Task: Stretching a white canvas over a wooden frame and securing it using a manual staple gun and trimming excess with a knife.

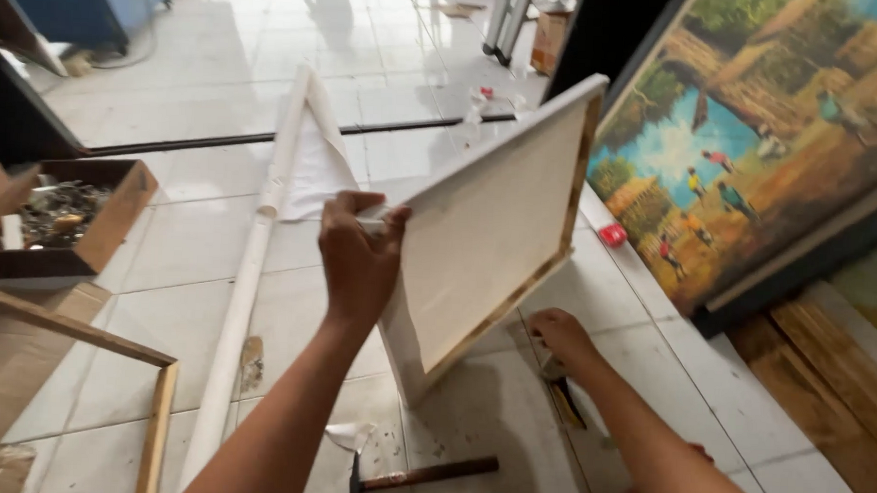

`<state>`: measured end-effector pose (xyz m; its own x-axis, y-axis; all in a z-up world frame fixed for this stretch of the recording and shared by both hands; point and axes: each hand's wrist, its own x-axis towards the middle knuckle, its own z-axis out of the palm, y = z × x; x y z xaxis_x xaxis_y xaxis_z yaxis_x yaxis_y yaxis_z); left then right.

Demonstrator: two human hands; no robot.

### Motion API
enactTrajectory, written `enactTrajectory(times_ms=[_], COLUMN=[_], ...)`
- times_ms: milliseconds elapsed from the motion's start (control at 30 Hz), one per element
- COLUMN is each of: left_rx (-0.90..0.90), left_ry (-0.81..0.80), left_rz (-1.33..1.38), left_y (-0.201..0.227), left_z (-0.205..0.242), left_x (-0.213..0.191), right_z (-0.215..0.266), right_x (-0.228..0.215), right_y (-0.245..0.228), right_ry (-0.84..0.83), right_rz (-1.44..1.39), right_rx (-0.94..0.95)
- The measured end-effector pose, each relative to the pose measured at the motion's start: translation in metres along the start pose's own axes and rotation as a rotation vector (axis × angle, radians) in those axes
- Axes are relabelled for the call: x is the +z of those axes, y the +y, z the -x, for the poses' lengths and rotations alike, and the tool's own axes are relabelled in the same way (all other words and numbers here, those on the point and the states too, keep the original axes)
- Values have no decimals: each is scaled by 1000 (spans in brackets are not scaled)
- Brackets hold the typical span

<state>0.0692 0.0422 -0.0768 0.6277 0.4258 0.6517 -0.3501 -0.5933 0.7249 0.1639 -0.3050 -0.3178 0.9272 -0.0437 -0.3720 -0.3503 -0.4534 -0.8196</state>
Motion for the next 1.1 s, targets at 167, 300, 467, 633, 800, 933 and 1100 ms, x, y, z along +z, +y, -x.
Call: enactTrajectory(times_ms=[167,300,467,633,800,933,1100], left_rx=[29,65,4,12,-24,-44,-118], left_ry=[-29,-37,-77,-64,-59,-62,-137], left_rz=[10,2,-2,-5,-47,-51,-53], left_y=[3,0,10,7,3,20,36], left_z=[8,5,8,5,8,13,15], left_x=[-7,-10,-15,-16,-10,-12,-18], right_z=[79,98,80,68,158,199,191], right_x=[-31,-18,-24,-11,3,16,39], right_y=[29,45,34,-29,-168,-226,-237], right_ry=[-6,-68,-74,-97,-95,-132,19], right_rz=[592,786,765,-111,-594,-602,-114], right_rx=[43,39,79,197,-183,-311,-426])
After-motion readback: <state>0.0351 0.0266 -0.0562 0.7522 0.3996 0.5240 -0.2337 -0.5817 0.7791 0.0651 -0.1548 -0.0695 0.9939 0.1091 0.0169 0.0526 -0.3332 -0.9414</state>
